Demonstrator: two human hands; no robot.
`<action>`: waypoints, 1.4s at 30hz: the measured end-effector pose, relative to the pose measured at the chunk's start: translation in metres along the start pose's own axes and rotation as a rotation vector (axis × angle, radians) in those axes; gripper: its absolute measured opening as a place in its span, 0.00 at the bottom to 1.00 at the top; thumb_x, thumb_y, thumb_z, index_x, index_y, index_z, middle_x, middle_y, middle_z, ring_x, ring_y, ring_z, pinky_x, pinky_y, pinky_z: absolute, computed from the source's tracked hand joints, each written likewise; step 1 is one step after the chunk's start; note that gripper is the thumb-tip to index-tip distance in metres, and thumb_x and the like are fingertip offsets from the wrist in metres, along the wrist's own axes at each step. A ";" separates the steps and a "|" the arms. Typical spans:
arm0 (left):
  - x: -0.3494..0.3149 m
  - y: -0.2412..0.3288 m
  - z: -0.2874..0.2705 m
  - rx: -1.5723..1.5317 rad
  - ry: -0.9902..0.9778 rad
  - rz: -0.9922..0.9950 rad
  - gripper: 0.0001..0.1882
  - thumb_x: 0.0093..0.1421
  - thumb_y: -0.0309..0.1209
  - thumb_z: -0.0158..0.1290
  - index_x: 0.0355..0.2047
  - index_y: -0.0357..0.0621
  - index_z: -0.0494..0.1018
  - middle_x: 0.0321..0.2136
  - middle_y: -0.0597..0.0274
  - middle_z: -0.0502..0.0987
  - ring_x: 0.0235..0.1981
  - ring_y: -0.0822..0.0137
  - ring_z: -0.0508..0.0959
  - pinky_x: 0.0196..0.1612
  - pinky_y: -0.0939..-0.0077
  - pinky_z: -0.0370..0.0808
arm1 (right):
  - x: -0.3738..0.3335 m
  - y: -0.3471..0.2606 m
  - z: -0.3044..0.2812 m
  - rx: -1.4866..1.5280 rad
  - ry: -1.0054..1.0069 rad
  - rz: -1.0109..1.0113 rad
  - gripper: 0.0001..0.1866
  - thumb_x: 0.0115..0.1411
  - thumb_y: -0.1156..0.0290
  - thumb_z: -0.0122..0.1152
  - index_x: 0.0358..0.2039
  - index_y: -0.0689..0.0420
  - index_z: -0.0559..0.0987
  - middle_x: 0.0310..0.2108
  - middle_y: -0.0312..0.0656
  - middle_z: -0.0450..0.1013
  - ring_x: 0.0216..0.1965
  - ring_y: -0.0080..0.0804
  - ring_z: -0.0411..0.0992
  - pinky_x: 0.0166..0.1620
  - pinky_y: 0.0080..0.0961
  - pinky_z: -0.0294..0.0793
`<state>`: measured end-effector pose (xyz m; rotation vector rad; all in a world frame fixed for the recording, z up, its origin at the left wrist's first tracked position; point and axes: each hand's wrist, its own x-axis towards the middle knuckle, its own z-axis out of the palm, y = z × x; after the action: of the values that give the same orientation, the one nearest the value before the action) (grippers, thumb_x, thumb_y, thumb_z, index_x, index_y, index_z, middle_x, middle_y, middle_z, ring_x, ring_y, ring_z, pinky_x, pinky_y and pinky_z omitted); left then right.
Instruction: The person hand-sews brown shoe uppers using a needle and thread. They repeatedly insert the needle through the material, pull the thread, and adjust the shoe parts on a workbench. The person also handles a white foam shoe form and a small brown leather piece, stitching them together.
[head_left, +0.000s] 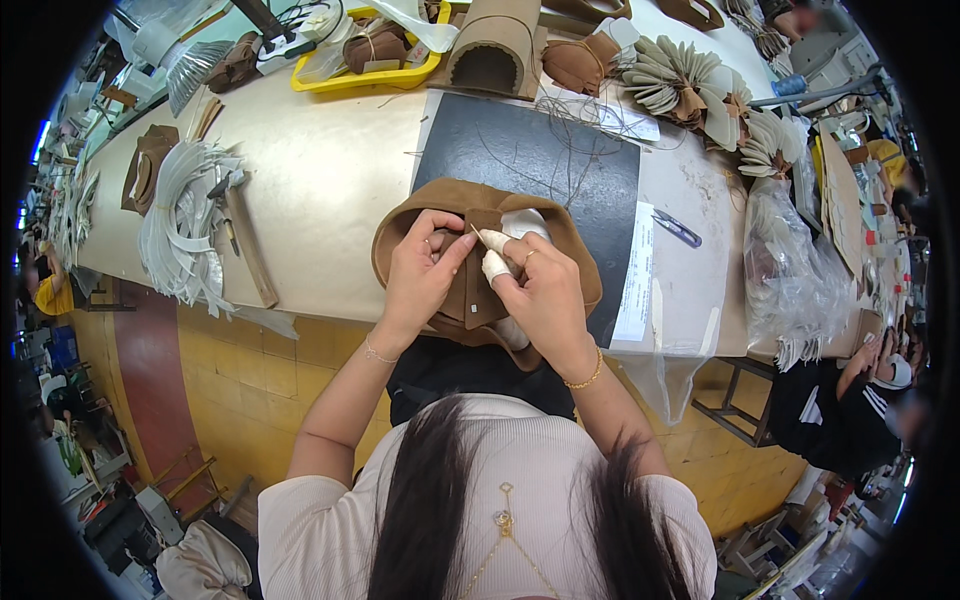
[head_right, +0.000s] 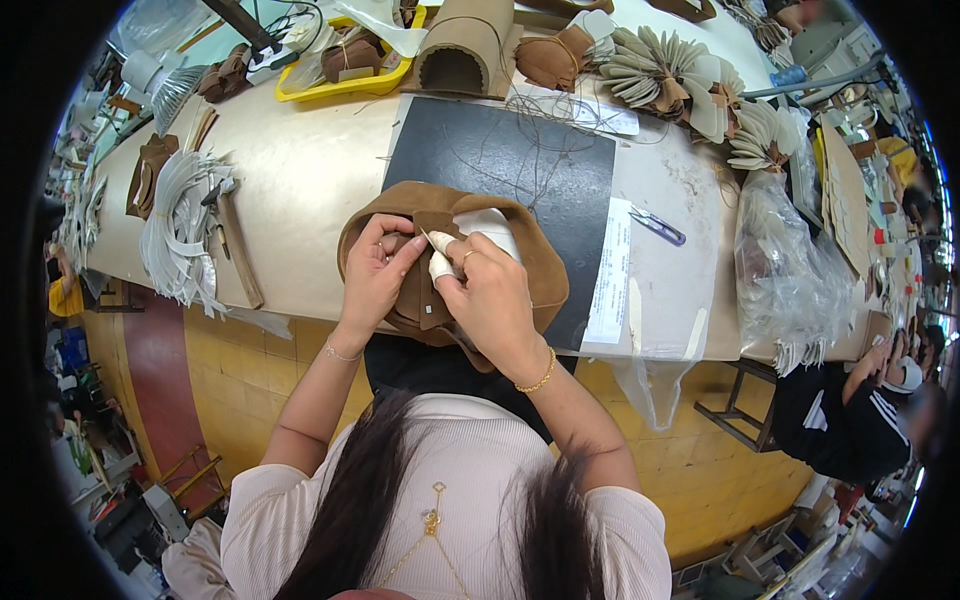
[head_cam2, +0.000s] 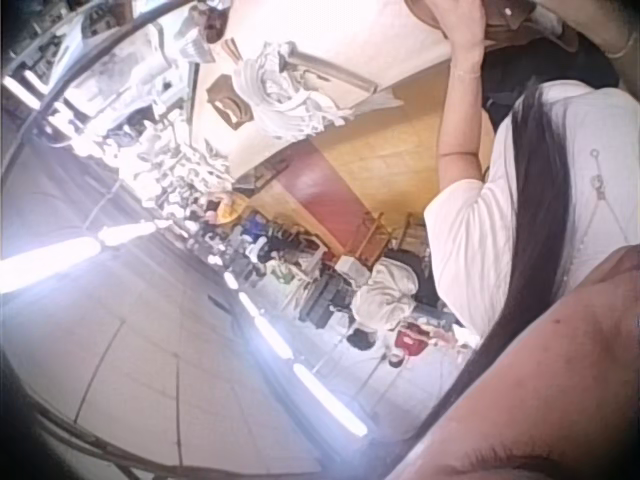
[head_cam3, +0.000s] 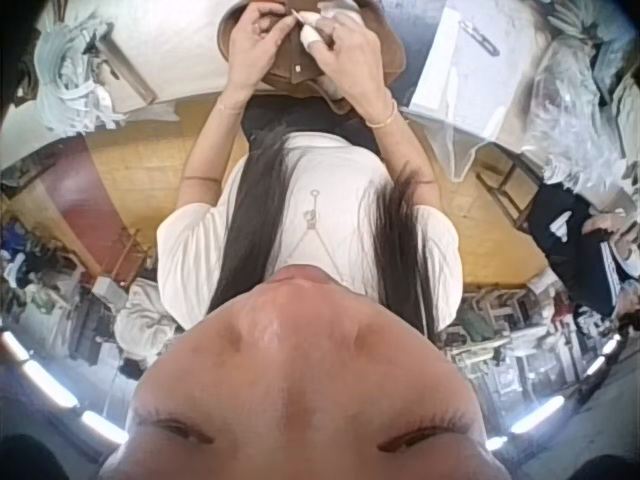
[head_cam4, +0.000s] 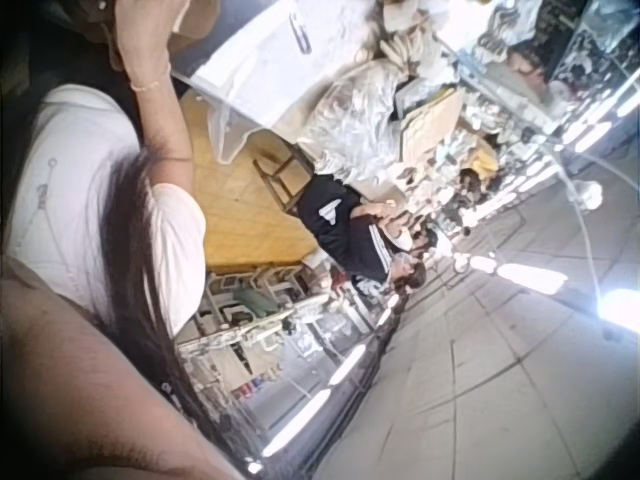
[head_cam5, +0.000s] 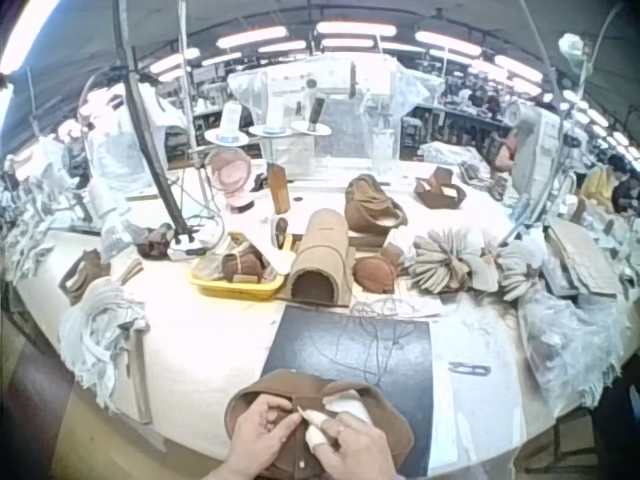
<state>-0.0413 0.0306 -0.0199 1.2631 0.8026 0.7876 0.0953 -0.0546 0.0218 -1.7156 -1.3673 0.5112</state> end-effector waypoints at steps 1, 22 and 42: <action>0.000 0.000 0.000 0.002 0.000 0.001 0.07 0.62 0.24 0.53 0.39 0.39 0.68 0.23 0.72 0.73 0.23 0.86 0.65 0.24 0.89 0.58 | 0.000 0.000 0.000 0.010 -0.001 0.007 0.18 0.48 0.79 0.60 0.42 0.58 0.81 0.20 0.39 0.64 0.18 0.26 0.64 0.24 0.23 0.66; -0.012 0.015 0.003 0.449 -0.083 0.258 0.08 0.61 0.24 0.52 0.41 0.39 0.72 0.32 0.61 0.79 0.31 0.78 0.77 0.33 0.83 0.72 | -0.003 -0.007 -0.008 0.013 -0.050 0.171 0.17 0.52 0.76 0.61 0.44 0.60 0.77 0.28 0.47 0.72 0.25 0.41 0.73 0.31 0.32 0.72; -0.016 0.012 -0.009 -0.139 -0.047 -0.169 0.11 0.59 0.22 0.55 0.42 0.33 0.70 0.36 0.60 0.78 0.36 0.78 0.76 0.40 0.86 0.74 | -0.002 -0.009 -0.014 0.003 -0.152 0.118 0.14 0.49 0.75 0.60 0.38 0.64 0.80 0.27 0.48 0.74 0.24 0.40 0.71 0.32 0.31 0.71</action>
<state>-0.0573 0.0232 -0.0077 1.0719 0.7920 0.6637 0.1001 -0.0619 0.0367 -1.7932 -1.3748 0.7219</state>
